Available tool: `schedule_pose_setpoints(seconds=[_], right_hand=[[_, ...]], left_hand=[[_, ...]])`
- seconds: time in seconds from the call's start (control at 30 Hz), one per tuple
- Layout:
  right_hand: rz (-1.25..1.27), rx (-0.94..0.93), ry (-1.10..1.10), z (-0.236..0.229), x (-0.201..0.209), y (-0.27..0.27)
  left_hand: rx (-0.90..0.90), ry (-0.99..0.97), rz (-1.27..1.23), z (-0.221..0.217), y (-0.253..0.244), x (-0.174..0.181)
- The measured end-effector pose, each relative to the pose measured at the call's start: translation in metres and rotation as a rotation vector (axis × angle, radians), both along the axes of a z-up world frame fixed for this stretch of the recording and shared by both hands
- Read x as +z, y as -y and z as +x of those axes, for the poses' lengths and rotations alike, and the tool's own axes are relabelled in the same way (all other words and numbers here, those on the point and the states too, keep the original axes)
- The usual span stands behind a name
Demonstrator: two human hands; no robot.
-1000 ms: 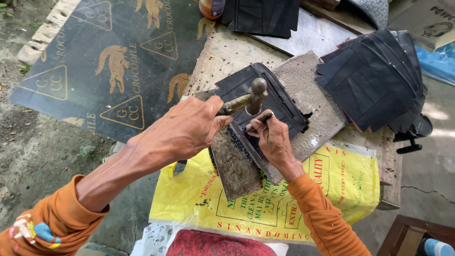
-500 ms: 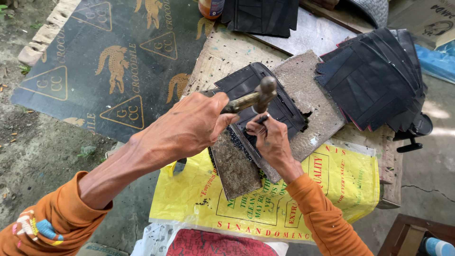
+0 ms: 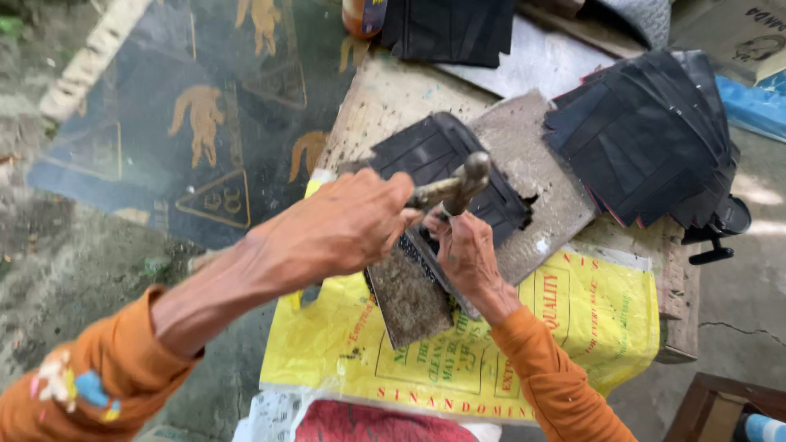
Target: The person uses a hammer and a small metal tool to drive fasteners into black leather wallet pieces placed on a wooden block. They repeatedly position the tool, strike it with the hammer, and adjust the wallet pieces while working on a cluttered workbench.
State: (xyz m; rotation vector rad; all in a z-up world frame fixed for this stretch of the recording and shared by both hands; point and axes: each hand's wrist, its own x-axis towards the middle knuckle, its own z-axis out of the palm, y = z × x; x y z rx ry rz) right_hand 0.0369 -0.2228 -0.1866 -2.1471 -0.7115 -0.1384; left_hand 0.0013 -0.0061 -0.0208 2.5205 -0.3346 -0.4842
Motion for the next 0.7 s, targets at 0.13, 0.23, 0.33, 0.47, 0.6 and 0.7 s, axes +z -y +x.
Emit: schedule_pose_setpoints(seconds=[0.13,0.23,0.33,0.47,0.6,0.7], right_hand=[[0.064,-0.056,-0.288,0.007,0.002,0.004],[0.25,-0.004,-0.525,0.018,0.008,0.009],[0.219,0.044,-0.648,0.026,0.014,0.014],[0.153,0.094,-0.657,0.03,0.022,0.015],[0.141,0.11,-0.636,0.027,0.024,0.014],[0.125,0.119,-0.61,0.026,0.025,0.013]], left_hand=[[0.081,0.015,0.03,-0.006,-0.008,-0.023],[0.139,-0.018,0.063,-0.006,-0.015,-0.042],[0.09,0.068,0.108,-0.004,-0.022,-0.065],[0.138,-0.019,0.101,0.002,-0.032,-0.083],[0.14,-0.005,0.102,0.001,-0.032,-0.089],[0.132,0.028,0.087,0.001,-0.032,-0.087]])
